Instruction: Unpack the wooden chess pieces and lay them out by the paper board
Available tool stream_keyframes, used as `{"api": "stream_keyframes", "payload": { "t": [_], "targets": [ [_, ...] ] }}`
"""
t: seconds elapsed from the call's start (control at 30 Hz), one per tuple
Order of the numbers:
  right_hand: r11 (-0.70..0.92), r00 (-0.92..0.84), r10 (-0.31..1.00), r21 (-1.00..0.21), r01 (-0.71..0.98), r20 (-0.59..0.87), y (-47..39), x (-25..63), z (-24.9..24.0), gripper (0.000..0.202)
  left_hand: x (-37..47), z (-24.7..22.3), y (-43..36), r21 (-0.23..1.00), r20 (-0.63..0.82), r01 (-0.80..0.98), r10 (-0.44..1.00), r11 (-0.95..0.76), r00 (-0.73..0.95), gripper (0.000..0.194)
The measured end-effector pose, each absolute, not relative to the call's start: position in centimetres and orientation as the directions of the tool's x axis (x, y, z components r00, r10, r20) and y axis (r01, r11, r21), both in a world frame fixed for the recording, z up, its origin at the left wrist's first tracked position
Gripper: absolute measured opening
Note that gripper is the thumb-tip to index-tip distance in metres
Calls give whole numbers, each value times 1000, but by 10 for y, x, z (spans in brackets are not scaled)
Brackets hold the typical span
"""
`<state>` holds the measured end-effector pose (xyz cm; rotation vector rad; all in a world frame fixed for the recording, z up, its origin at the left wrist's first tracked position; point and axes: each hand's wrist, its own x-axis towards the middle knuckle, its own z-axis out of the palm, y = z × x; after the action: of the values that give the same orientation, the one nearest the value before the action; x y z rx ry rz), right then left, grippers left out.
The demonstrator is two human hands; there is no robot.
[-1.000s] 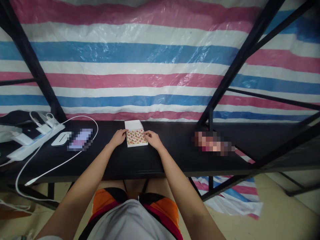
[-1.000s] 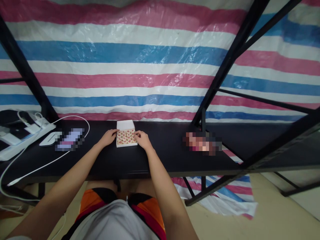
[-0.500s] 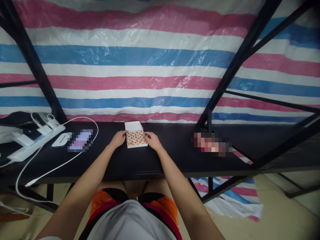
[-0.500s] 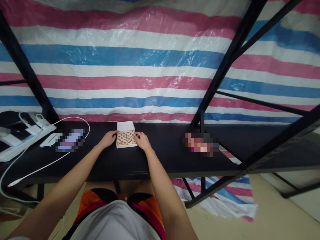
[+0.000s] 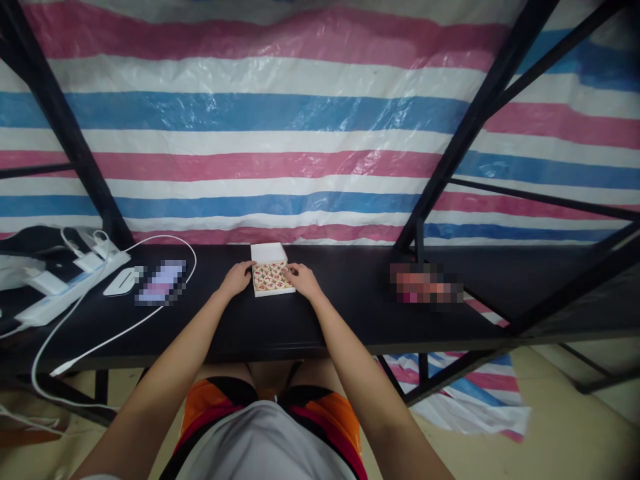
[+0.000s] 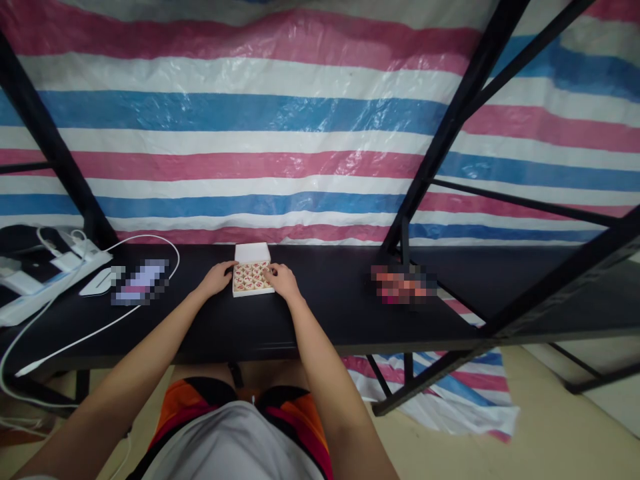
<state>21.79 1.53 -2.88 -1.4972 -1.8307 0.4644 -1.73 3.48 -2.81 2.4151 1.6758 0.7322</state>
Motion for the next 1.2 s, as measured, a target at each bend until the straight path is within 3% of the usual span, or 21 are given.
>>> {"api": "stream_keyframes", "payload": {
  "t": [0.43,0.67,0.77,0.93,1.2],
  "targets": [
    [127,12,978,-638,759,209,19,208,-21,32,-17,-28,34,350,319,855,907,-382,275,46],
    [331,23,891,-680,654,454,20,214,-26,27,-18,-27,35,356,314,853,909,-381,275,45],
    [316,123,857,-700,640,500,19,228,-27,29,-18,-28,35,355,319,850,905,-389,280,46],
    [118,156,933,-688,716,323,20,246,-34,24,-18,-28,34,354,308,857,912,-374,271,46],
    [182,-11,957,-570,801,290,18,238,-35,25,-18,-28,34,383,320,841,909,-383,268,43]
  ]
}}
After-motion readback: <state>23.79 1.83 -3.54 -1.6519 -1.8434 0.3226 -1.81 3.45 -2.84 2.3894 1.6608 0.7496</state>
